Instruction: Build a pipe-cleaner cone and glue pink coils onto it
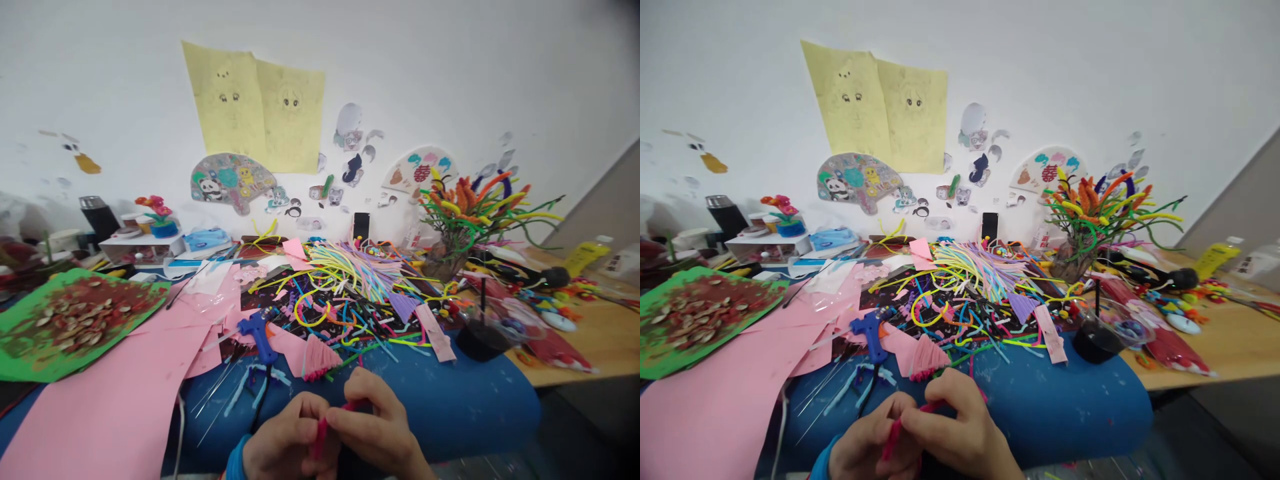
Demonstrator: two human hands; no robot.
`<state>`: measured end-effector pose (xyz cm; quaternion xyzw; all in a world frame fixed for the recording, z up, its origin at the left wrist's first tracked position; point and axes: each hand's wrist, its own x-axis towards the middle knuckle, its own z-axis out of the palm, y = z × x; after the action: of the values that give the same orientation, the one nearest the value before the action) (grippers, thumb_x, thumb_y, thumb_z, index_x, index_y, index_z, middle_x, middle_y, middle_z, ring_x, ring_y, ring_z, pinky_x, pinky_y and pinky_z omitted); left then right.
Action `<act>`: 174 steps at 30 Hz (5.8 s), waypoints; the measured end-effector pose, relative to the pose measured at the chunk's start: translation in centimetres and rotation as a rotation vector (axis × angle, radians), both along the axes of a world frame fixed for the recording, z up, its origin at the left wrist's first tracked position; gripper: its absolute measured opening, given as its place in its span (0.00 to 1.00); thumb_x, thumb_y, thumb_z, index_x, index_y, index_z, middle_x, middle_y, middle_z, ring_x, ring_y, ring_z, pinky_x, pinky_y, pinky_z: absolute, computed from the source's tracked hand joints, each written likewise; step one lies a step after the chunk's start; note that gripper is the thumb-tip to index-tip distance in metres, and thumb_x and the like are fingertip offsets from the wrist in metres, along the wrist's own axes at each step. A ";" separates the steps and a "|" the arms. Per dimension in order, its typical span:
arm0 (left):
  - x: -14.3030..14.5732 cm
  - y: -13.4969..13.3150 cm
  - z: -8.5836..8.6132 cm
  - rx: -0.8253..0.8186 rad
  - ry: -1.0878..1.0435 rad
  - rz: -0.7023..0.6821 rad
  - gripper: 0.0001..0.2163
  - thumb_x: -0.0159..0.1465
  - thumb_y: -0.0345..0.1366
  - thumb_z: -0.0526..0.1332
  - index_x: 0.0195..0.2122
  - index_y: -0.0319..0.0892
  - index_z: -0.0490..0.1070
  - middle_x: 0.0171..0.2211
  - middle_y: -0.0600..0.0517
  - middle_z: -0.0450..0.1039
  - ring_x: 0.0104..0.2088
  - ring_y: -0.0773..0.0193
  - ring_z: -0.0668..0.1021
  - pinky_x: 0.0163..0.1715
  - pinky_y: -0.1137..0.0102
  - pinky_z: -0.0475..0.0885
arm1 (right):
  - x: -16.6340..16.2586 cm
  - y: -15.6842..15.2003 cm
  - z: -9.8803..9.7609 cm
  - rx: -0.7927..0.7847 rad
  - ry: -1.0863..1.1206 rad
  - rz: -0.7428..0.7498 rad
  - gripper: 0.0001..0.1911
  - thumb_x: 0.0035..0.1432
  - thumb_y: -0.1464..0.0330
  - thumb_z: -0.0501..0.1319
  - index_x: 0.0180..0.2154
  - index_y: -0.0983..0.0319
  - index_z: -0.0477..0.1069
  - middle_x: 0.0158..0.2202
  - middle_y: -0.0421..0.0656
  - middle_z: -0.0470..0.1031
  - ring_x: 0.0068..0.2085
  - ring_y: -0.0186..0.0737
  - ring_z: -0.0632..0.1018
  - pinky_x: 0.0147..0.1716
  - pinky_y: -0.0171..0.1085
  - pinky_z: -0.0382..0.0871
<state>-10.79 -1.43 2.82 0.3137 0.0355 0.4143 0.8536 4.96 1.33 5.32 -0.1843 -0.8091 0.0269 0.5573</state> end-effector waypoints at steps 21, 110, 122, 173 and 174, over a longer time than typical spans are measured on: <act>1.0 0.0 1.3 -0.502 0.164 0.572 0.19 0.35 0.41 0.80 0.25 0.41 0.77 0.23 0.58 0.71 0.22 0.74 0.70 0.21 0.79 0.63 | -3.5 -2.3 -0.2 -0.219 0.175 -0.130 0.11 0.61 0.78 0.57 0.43 0.63 0.72 0.33 0.44 0.76 0.33 0.36 0.78 0.33 0.30 0.74; -5.5 0.4 6.0 0.600 1.289 0.395 0.08 0.58 0.38 0.65 0.26 0.41 0.77 0.25 0.52 0.72 0.27 0.64 0.71 0.28 0.73 0.64 | 0.1 -0.9 0.9 -0.247 -0.208 0.027 0.10 0.65 0.63 0.60 0.37 0.60 0.77 0.30 0.42 0.78 0.31 0.35 0.78 0.29 0.31 0.73; -5.6 1.4 6.8 0.589 1.226 0.196 0.02 0.55 0.32 0.66 0.26 0.43 0.78 0.22 0.54 0.74 0.24 0.65 0.72 0.24 0.74 0.63 | -0.5 -0.6 0.8 -0.322 -0.211 0.164 0.12 0.68 0.66 0.57 0.37 0.60 0.79 0.29 0.41 0.78 0.31 0.33 0.78 0.30 0.29 0.74; -2.9 0.9 3.3 0.279 1.045 0.478 0.21 0.60 0.55 0.60 0.25 0.40 0.68 0.19 0.56 0.66 0.21 0.68 0.68 0.24 0.73 0.63 | -1.0 -1.4 -1.1 -0.154 -0.083 -0.097 0.05 0.65 0.72 0.60 0.36 0.61 0.74 0.29 0.42 0.77 0.28 0.36 0.74 0.28 0.34 0.66; -3.1 0.9 3.5 0.299 1.061 0.432 0.20 0.60 0.54 0.60 0.26 0.40 0.68 0.20 0.56 0.66 0.21 0.68 0.68 0.24 0.73 0.62 | -0.8 -1.2 -0.9 -0.157 -0.088 -0.088 0.04 0.64 0.71 0.61 0.35 0.61 0.73 0.29 0.42 0.77 0.28 0.36 0.74 0.29 0.34 0.65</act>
<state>-13.92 -0.49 6.28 0.5804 0.4618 0.3657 0.5623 4.11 0.11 4.40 -0.2637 -0.8195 0.0575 0.5056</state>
